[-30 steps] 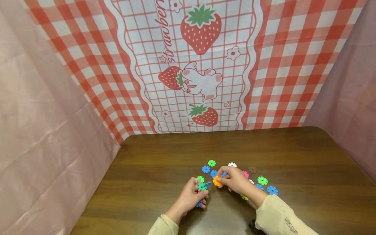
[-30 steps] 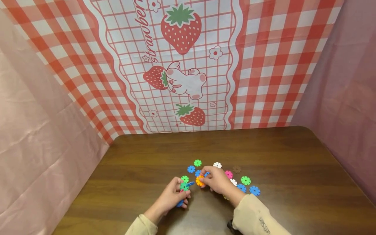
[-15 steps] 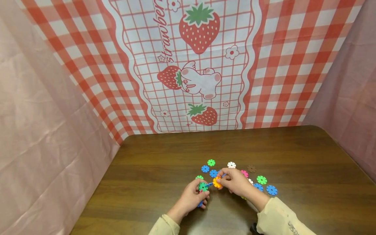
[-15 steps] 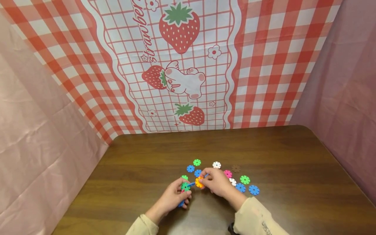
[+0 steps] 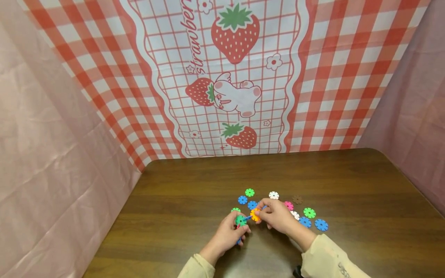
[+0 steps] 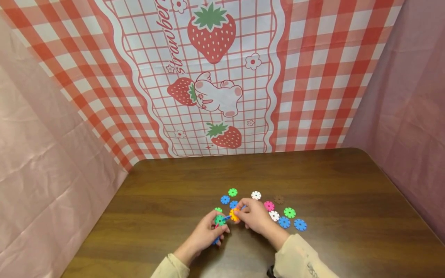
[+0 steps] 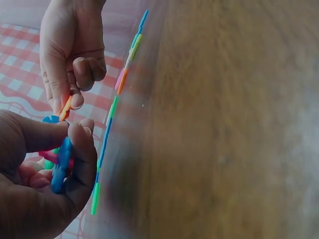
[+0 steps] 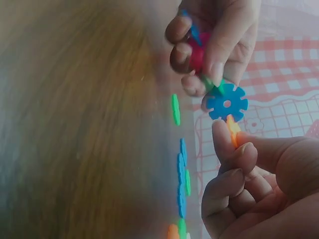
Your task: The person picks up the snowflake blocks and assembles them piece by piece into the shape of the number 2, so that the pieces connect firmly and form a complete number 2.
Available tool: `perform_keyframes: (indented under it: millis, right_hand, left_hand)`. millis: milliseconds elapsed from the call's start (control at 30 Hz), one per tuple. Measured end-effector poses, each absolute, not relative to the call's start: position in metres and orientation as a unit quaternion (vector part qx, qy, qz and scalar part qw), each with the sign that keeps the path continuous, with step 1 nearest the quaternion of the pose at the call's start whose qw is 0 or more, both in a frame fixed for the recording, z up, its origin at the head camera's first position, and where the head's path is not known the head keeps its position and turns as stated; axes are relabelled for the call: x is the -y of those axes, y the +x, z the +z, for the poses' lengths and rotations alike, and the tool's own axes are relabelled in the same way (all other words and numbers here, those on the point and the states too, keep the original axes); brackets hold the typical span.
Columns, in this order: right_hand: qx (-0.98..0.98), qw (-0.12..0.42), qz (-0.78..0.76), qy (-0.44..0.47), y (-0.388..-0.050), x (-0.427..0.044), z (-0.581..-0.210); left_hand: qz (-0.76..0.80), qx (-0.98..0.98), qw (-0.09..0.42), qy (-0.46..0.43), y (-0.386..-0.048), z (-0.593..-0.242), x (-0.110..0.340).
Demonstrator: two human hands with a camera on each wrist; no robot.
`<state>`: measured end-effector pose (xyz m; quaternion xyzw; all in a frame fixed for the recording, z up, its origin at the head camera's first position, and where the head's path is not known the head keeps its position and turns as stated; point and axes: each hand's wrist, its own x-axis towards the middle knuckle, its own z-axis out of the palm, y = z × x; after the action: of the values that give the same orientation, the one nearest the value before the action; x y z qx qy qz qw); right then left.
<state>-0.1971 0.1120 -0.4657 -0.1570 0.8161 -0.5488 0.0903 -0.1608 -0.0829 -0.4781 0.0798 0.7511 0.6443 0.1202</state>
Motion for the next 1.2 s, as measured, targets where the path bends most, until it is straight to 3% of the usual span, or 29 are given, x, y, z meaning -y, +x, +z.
perform_keyframes:
  millis: [600,733,1000,1200]
  right_hand:
    - [-0.802,0.110,-0.563,-0.165,-0.200,-0.105,-0.475]
    - [-0.830,0.082,-0.518,-0.190,-0.204,-0.099,-0.475]
    - [-0.890,-0.032,-0.371,-0.262,-0.222,-0.089,-0.474]
    - [-0.893,-0.014,-0.278,-0.353,-0.233,-0.076,-0.470]
  left_hand:
    - [0.662,-0.726,0.179,0.049,-0.169,-0.475,0.076]
    - [0.659,-0.730,0.180,0.025,-0.168,-0.475,0.079]
    - [0.627,-0.762,0.166,-0.001,-0.161,-0.471,0.089]
    - [0.610,-0.777,0.155,-0.013,-0.157,-0.472,0.096]
